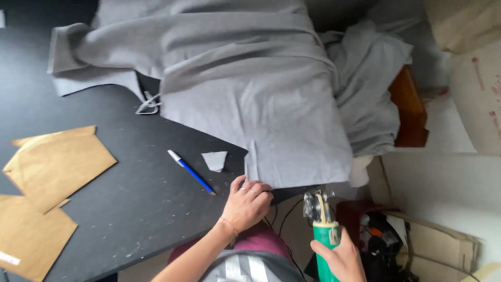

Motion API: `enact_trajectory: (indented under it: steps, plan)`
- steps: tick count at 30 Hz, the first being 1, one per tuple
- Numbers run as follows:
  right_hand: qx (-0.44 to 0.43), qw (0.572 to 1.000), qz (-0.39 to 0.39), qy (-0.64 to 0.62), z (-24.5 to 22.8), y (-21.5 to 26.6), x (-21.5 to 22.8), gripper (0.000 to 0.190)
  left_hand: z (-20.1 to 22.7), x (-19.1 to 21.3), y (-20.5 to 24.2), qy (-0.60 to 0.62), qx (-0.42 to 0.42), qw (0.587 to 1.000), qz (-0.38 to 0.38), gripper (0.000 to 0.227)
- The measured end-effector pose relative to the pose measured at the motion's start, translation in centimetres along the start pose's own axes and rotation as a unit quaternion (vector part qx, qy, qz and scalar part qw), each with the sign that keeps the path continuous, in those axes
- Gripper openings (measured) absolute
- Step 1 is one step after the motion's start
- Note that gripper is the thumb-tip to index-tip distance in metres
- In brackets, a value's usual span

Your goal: The person uses a green electric fabric cutter to cut a large piece of gray fabric on a black table. They place a brown paper pattern on the fabric, trace its outline with a blue pen, and then cut along the marked lines. The person repeats this process for multiple pattern pieces, moving the cut fabric aside as they work.

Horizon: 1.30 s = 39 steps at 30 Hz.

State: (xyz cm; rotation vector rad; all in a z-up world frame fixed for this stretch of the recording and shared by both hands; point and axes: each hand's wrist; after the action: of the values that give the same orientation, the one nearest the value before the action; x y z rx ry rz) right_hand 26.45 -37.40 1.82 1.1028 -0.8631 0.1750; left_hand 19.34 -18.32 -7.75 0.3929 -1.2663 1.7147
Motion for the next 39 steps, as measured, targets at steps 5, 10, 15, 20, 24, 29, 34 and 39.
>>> enact_trajectory:
  steps: [5, 10, 15, 20, 24, 29, 34, 39]
  plan:
    - [0.004, 1.000, 0.017, -0.006, 1.2, -2.7, 2.1, 0.051, 2.5, -5.7, -3.7, 0.049, -0.072, 0.996, -0.026, 0.002]
    - [0.020, 1.000, 0.000, -0.009, 1.5, -3.6, 3.4, 0.050, 2.7, -10.3, -5.4, 0.014, -0.059, 0.997, -0.038, 0.009]
    - [0.025, 0.999, -0.019, 0.005, 1.5, -4.3, 4.3, 0.050, 2.2, -10.8, -5.1, 0.034, -0.060, 0.995, -0.067, 0.017]
    - [0.035, 0.999, -0.013, 0.005, 1.0, -4.3, 4.5, 0.050, 2.2, -10.6, -5.1, 0.059, -0.054, 0.995, -0.057, 0.007]
    - [0.045, 0.999, -0.022, 0.002, -0.2, -4.1, 4.8, 0.049, 2.0, -10.7, -5.2, 0.071, -0.055, 0.995, -0.038, 0.006]
    - [0.052, 0.998, -0.018, -0.005, -0.9, -3.8, 4.8, 0.045, 1.9, -10.6, -5.2, 0.080, -0.056, 0.995, -0.032, 0.006]
    - [0.037, 0.999, -0.018, 0.004, -1.1, -3.8, 4.9, 0.047, 1.9, -10.0, -5.7, 0.082, -0.055, 0.995, -0.022, 0.010]
    - [0.035, 0.999, -0.017, 0.007, -2.0, -3.4, 5.1, 0.045, 1.8, -10.1, -5.6, 0.084, -0.051, 0.995, -0.021, 0.010]
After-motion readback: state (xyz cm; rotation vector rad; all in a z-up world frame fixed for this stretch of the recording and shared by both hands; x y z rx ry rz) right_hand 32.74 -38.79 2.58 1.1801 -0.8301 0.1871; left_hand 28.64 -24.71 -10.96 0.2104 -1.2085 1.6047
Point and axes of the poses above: each hand's wrist, its own y-axis away from the middle knuckle, its own x-axis out of the back of the hand, z = x × y, and after that the axes turned 9 degrees about -x, right-handed
